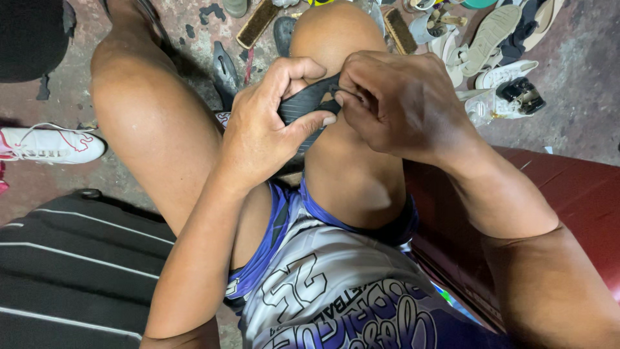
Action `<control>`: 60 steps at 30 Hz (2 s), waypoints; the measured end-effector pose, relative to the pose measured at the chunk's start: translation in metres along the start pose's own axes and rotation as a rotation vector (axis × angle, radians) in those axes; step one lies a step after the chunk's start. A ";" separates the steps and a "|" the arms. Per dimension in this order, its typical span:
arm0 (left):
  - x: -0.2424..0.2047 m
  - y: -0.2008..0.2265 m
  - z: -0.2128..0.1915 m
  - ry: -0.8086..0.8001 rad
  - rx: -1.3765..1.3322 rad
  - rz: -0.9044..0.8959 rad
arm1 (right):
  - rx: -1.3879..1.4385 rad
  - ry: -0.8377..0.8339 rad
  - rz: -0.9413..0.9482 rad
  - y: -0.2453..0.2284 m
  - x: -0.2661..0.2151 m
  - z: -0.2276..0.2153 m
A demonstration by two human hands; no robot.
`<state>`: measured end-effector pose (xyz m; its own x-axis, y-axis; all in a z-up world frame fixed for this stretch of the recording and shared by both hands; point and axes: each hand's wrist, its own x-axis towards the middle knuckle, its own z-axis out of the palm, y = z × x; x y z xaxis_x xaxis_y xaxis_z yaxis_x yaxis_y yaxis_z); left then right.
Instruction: The person is repairing a shoe sole by hand. They use a small tool to scrape and clean the sole surface, then apply a small piece of material to a specific area on the sole.
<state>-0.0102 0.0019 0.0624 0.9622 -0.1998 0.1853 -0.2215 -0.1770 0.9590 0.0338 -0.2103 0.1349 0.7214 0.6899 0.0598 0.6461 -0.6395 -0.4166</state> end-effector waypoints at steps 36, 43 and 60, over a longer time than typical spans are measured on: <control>-0.018 0.016 0.011 0.033 -0.357 -0.150 | 0.624 0.152 0.293 -0.008 -0.016 0.013; -0.036 0.002 0.016 0.039 -0.672 -0.269 | 0.791 0.304 0.299 -0.017 -0.017 0.038; -0.039 -0.004 0.002 0.211 -0.610 -0.262 | 0.677 0.255 0.256 -0.023 0.004 0.052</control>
<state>-0.0470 0.0083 0.0507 0.9956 -0.0221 -0.0906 0.0920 0.3917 0.9155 0.0090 -0.1749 0.0981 0.9162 0.3962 0.0601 0.2172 -0.3650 -0.9053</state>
